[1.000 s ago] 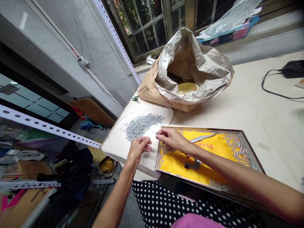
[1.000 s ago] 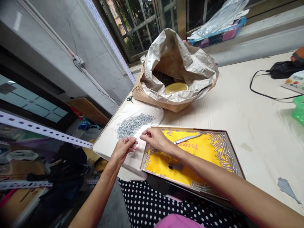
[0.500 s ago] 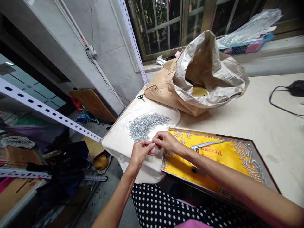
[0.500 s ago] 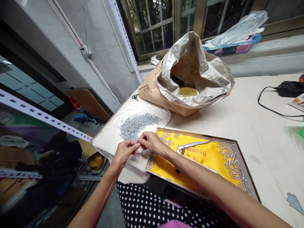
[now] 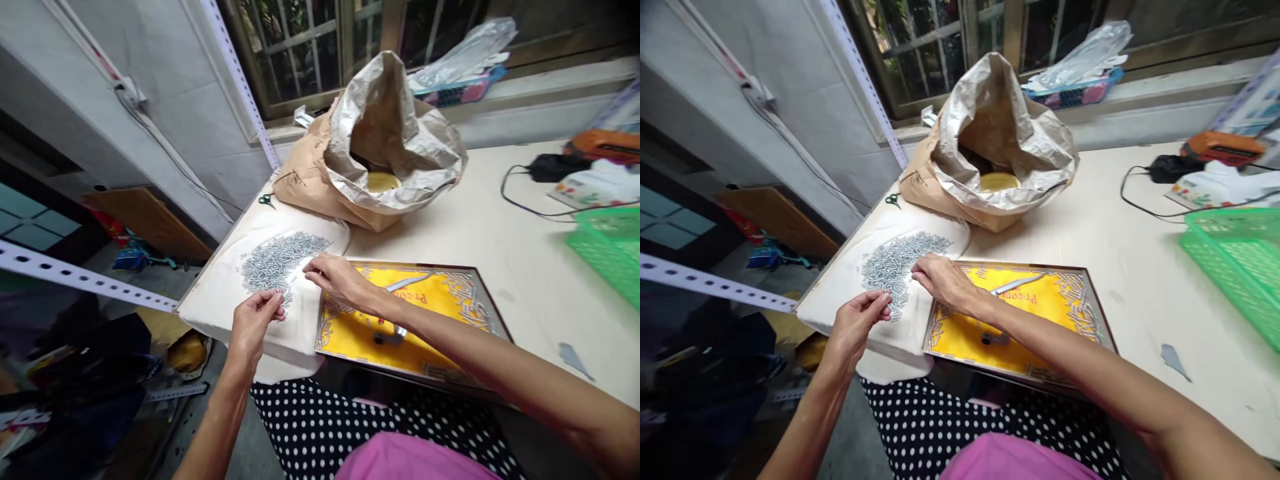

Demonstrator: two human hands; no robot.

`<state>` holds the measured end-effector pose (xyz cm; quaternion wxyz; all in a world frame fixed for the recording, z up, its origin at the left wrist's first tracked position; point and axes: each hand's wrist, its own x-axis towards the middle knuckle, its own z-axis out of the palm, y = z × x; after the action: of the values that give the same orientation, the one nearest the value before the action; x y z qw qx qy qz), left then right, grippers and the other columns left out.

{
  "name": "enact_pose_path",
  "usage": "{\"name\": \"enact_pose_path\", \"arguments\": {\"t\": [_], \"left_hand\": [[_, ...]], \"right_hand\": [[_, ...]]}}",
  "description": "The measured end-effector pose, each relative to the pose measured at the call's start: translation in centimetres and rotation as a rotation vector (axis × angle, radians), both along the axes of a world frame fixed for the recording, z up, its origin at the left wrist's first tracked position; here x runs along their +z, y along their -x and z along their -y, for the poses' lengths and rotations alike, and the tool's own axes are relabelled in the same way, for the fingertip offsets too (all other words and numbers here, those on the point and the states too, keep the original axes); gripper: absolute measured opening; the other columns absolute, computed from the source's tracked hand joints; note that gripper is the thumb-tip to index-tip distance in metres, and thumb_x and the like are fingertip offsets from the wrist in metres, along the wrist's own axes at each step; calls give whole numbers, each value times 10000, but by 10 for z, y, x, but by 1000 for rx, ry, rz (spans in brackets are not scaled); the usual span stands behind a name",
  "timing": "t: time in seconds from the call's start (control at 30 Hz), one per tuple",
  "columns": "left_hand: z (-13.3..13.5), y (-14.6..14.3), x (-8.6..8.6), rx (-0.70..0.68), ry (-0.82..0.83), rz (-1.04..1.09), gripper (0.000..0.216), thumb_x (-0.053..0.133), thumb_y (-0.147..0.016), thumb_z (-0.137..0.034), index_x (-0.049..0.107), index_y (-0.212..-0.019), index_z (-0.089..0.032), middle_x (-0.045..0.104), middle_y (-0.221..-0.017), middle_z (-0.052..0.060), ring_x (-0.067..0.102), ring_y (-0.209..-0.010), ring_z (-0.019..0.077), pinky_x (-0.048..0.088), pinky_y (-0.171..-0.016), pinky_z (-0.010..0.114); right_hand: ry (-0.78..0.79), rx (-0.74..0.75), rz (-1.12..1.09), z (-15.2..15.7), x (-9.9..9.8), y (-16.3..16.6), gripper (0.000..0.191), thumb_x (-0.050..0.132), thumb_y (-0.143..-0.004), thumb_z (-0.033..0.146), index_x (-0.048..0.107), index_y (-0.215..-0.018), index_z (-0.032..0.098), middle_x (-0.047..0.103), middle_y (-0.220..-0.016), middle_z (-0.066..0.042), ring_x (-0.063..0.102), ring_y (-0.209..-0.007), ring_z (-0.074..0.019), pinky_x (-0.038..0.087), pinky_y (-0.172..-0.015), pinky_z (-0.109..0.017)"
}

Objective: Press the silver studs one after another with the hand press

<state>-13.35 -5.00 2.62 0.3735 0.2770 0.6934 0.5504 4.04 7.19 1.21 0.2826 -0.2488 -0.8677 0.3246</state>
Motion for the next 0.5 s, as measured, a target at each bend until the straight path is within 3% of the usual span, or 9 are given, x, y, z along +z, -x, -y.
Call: {"name": "enact_pose_path", "arguments": {"t": [0.1,0.2,0.27,0.37,0.5], "left_hand": [[3,-40,0,-168,68,64,489,902,-507,-419,703,-855,-137,680,-703,3,583,-532,98,503,-517,223],[-3,-81,-7,-330,160,92,400,875,-579,-396,693,-832,-144,666,-635,1,588,-510,105,489,-511,219],[-9,-102,-15,-401,209,77,326,852,-627,-373,683,-786,-144,646,-591,-5,582,-501,105,479,-509,213],[-19,-124,-26,-446,247,16,265,833,-652,-347,680,-724,-143,634,-574,-8,568,-505,103,462,-495,204],[-28,-140,-34,-453,302,-87,233,819,-644,-337,701,-699,-144,678,-652,13,581,-561,117,454,-484,202]], "right_hand": [[-137,-41,191,19,-4,-80,276,442,-1029,303,638,-883,174,630,-866,-59,556,-764,-164,414,-702,-297],[-110,-116,382,37,-20,-155,261,479,-1019,361,657,-957,181,647,-939,-74,595,-801,-178,432,-700,-299],[-85,-146,501,45,-31,-188,238,521,-996,377,657,-1027,184,649,-993,-84,621,-837,-194,446,-695,-303],[-68,-132,617,50,-42,-209,213,553,-972,349,643,-1085,192,648,-1028,-80,633,-831,-191,440,-660,-295],[-86,-139,666,47,-47,-207,169,520,-988,306,623,-1040,182,660,-1039,-75,614,-774,-171,369,-590,-285]]}}
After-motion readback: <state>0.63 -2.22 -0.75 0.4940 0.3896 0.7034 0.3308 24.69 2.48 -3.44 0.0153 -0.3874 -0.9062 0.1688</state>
